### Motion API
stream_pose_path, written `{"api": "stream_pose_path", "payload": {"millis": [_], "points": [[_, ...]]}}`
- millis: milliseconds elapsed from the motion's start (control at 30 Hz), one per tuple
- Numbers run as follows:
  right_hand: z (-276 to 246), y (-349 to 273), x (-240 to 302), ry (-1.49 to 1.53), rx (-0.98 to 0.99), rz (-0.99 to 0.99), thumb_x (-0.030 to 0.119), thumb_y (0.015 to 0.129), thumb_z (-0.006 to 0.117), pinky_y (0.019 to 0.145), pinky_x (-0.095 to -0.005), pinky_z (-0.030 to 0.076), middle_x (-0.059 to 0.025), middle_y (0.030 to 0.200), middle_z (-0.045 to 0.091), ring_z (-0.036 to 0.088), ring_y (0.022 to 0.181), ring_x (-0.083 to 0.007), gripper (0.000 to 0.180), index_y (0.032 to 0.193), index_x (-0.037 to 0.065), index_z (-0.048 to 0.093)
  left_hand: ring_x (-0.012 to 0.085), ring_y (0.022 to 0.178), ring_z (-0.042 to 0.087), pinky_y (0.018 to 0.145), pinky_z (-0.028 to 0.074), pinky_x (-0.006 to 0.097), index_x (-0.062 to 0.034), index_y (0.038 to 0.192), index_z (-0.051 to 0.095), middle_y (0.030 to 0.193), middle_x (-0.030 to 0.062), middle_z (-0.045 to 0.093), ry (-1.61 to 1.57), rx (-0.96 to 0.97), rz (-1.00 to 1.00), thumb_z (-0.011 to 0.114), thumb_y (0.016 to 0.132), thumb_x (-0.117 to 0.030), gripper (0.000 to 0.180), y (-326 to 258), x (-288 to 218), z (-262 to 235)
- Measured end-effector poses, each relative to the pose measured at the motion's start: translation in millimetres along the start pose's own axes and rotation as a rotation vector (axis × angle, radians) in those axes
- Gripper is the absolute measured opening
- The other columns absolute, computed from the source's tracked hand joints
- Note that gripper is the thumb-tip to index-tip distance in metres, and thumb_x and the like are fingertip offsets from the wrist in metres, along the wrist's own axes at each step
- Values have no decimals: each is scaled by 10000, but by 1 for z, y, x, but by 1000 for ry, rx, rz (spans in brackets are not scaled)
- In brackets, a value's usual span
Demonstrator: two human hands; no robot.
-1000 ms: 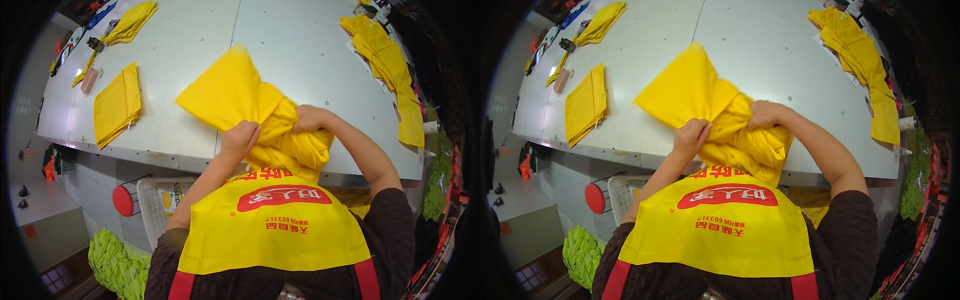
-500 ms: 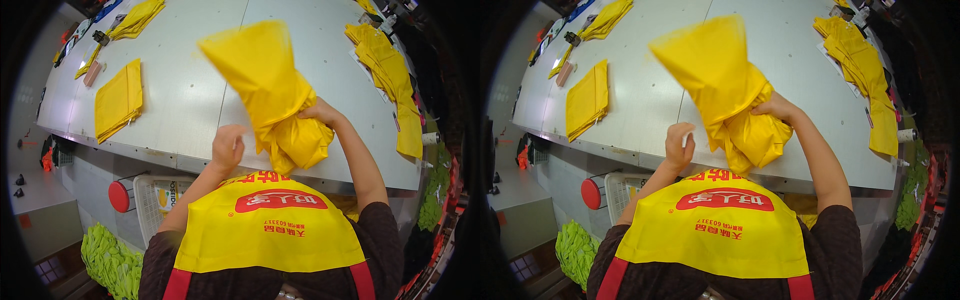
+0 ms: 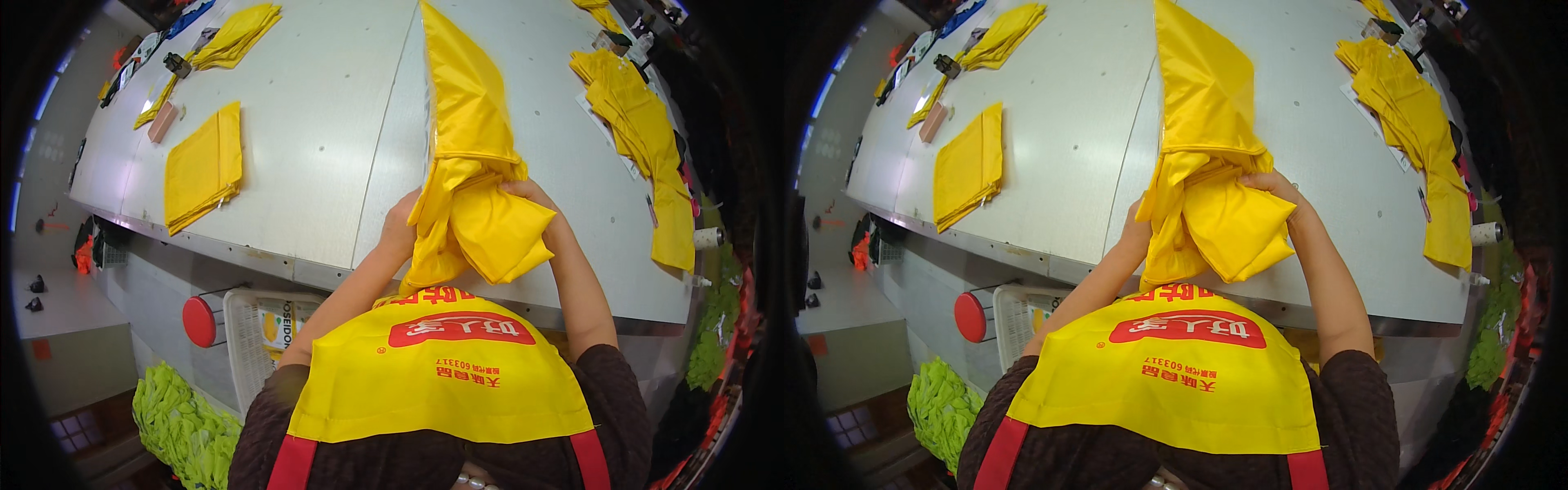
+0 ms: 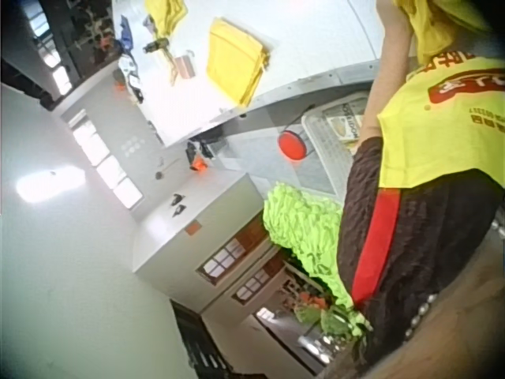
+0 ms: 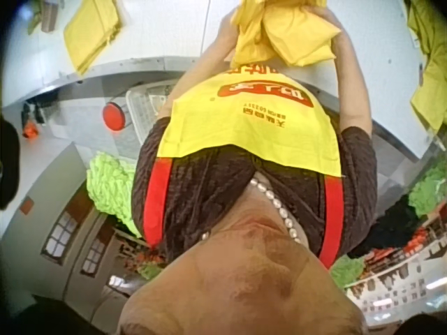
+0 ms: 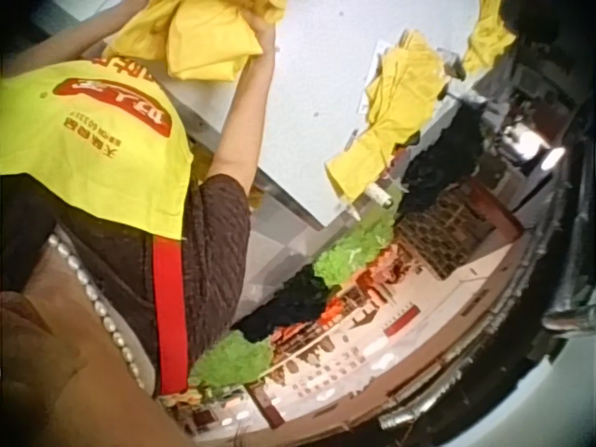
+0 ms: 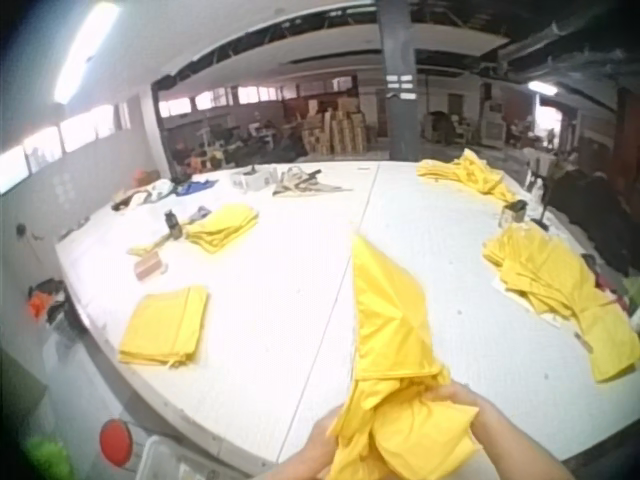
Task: The person folds a yellow garment on a white table, smoothing and aligning the fabric, then places the folded item into a white basket. The person repeats the process with another yellow garment, folding it and placing it into the same basket.
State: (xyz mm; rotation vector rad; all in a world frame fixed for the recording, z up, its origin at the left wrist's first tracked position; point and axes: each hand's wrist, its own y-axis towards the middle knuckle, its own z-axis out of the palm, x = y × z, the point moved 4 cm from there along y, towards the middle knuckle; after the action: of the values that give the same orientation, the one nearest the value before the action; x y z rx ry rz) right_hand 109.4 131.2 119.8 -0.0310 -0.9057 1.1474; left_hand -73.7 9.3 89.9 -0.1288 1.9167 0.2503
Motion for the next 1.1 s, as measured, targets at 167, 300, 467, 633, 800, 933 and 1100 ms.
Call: {"api": "stream_pose_path", "payload": {"millis": [167,300,467,633,800,933,1100], "points": [[7,-14,-8,-1,-136,40,122,779,601,857,-345,505,-133,1096,606,625,947,-240,494,1243,19,466,243,806,624,677,483,313,-23,1092,527,929,134,624,-221,-38,-149,638,803,-154,336,0,6,7],[-20,-6,-23,36,-133,36,161,787,606,841,-332,508,-132,1074,616,629,927,-227,478,1227,20,483,242,832,632,689,482,309,-25,1161,496,943,150,625,-305,-148,-115,639,810,-153,400,5,-1,9],[2,-11,-28,71,-167,-48,137,789,607,856,-339,499,-125,1106,602,615,957,-226,468,1225,19,482,286,848,630,719,480,330,-55,1237,443,957,168,626,-138,-131,60,637,809,-162,482,-2,25,11],[0,-4,-19,-104,-201,-337,90,796,615,893,-341,470,-110,1176,561,570,1042,-223,497,1260,27,447,332,868,625,737,479,347,-83,1247,430,941,154,639,187,257,-250,642,803,-209,508,-25,-17,-6],[-23,14,-36,-170,-347,-657,131,824,626,901,-327,452,-83,1231,525,525,1099,-201,472,1259,47,460,355,891,614,728,486,365,-85,1252,415,950,173,634,122,88,-112,692,752,-253,595,-48,-59,-30],[-24,18,-27,-127,-349,-659,138,852,597,940,-324,415,-94,1267,501,481,1155,-198,434,1259,53,471,387,828,610,675,487,419,-90,1286,389,864,191,633,285,148,7,694,750,-281,646,-68,-51,-26],[-36,45,-14,-888,-627,-893,159,895,531,953,-307,392,-110,1265,504,461,1178,-183,383,1258,50,476,414,715,598,614,467,472,-82,1282,400,742,229,606,358,205,-102,591,818,-181,511,-93,4,-3]]}}
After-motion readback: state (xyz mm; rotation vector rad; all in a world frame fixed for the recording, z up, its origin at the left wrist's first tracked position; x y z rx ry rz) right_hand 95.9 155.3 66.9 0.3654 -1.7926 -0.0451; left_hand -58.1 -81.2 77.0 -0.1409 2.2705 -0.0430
